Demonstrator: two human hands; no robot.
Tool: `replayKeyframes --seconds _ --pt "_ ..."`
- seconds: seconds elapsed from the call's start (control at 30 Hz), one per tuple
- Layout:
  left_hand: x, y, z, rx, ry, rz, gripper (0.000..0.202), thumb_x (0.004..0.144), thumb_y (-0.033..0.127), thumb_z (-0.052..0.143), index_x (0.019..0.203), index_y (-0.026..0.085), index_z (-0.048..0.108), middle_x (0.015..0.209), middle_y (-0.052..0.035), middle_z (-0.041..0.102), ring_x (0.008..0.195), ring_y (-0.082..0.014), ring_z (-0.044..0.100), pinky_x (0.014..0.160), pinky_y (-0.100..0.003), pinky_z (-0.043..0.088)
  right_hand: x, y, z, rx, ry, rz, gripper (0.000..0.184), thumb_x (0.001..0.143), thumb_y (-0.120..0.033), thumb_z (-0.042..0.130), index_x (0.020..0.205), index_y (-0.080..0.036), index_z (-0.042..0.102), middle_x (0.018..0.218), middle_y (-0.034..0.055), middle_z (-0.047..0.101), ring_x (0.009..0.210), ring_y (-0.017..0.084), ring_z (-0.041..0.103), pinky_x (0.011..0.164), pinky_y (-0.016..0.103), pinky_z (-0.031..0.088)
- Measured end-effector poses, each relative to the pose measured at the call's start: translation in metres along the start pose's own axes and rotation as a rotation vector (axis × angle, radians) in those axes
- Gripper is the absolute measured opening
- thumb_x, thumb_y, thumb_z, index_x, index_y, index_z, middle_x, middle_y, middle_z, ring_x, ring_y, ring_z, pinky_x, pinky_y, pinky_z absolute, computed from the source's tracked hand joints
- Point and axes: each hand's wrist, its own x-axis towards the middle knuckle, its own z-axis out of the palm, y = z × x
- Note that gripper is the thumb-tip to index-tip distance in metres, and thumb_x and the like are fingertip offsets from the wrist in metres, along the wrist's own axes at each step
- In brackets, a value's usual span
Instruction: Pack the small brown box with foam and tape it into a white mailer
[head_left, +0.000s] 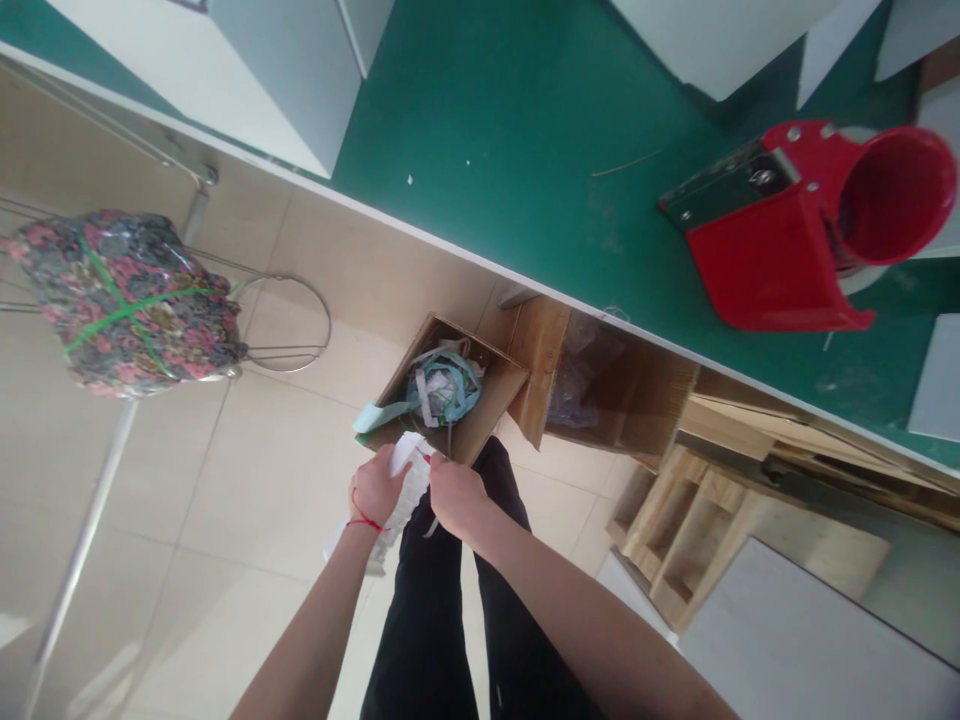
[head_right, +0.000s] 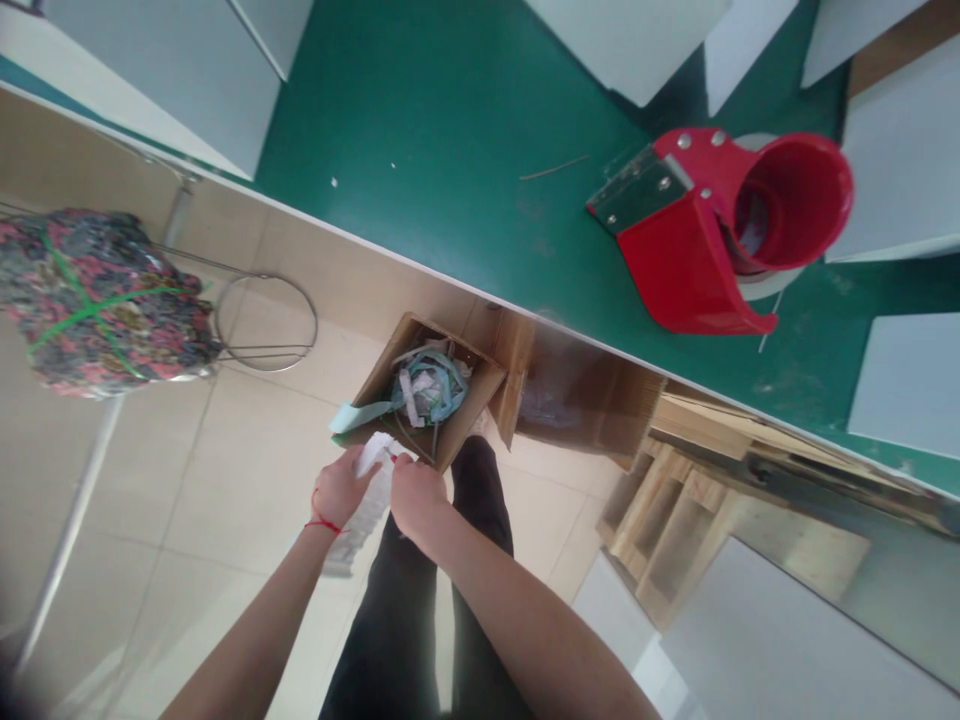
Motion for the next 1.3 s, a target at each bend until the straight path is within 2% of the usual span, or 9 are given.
replayKeyframes --seconds 0.13,0.27,0.53,0.8,0.93,1.1,1.3 --pt "0.002 0.001 -0.002 0.024 -0.006 -0.028 0.035 0.093 0.041 0.055 0.120 0.021 0.064 0.101 -0.0119 0.076 0.096 -0.0305 0.072 0.073 -0.031 0.049 0.012 -0.003 0.002 0.002 -0.020 0.003 0.025 0.096 -0.004 0.042 0.117 -0.007 0.056 0.105 0.0212 0.073 0.102 0.026 0.073 0.083 0.035 0.059" --pt "0.007 -0.002 -0.004 0.013 -0.027 -0.038 0.033 0.093 0.038 0.058 0.120 0.020 0.065 0.105 -0.0107 0.076 0.100 -0.0286 0.072 0.077 -0.030 0.050 0.011 -0.002 0.006 -0.007 -0.023 0.008 0.025 0.095 -0.004 0.045 0.118 -0.006 0.055 0.107 0.0218 0.073 0.101 0.026 0.073 0.082 0.035 0.060" --pt "0.008 -0.008 0.003 -0.013 -0.033 -0.039 0.034 0.092 0.033 0.060 0.121 0.016 0.065 0.110 -0.0104 0.076 0.102 -0.0251 0.071 0.082 -0.028 0.050 0.016 -0.002 0.017 -0.025 -0.032 -0.002 0.028 0.096 -0.004 0.042 0.121 -0.003 0.055 0.107 0.0241 0.072 0.101 0.028 0.073 0.081 0.037 0.061" --pt "0.005 -0.007 0.011 -0.039 -0.079 -0.033 0.031 0.089 0.033 0.066 0.115 0.017 0.068 0.101 -0.0086 0.077 0.098 -0.0238 0.072 0.078 -0.025 0.049 0.006 0.011 0.019 -0.051 -0.088 -0.028 0.027 0.092 -0.004 0.049 0.117 -0.002 0.060 0.103 0.0239 0.073 0.099 0.029 0.074 0.081 0.037 0.061" --pt "0.005 -0.006 0.014 -0.043 -0.072 -0.051 0.032 0.089 0.033 0.064 0.115 0.016 0.068 0.102 -0.0103 0.077 0.098 -0.0253 0.072 0.078 -0.027 0.049 0.010 0.009 0.022 -0.072 -0.062 -0.006 0.030 0.095 -0.001 0.043 0.121 0.000 0.058 0.106 0.0264 0.072 0.101 0.028 0.073 0.081 0.036 0.061" --pt "0.009 -0.016 0.014 -0.046 -0.062 -0.049 0.029 0.088 0.033 0.063 0.112 0.019 0.068 0.103 -0.0080 0.077 0.099 -0.0246 0.071 0.079 -0.026 0.048 0.019 0.006 0.027 -0.077 -0.072 -0.032 0.031 0.095 -0.001 0.043 0.122 0.000 0.057 0.109 0.0257 0.071 0.105 0.028 0.072 0.084 0.037 0.060" --pt "0.008 -0.026 0.016 -0.069 -0.084 -0.052 0.026 0.087 0.035 0.065 0.106 0.020 0.071 0.093 -0.0060 0.077 0.091 -0.0229 0.072 0.075 -0.025 0.047 0.005 0.012 0.029 -0.075 -0.118 -0.023 0.027 0.096 -0.004 0.044 0.118 -0.003 0.060 0.104 0.0232 0.073 0.102 0.030 0.073 0.082 0.037 0.060"
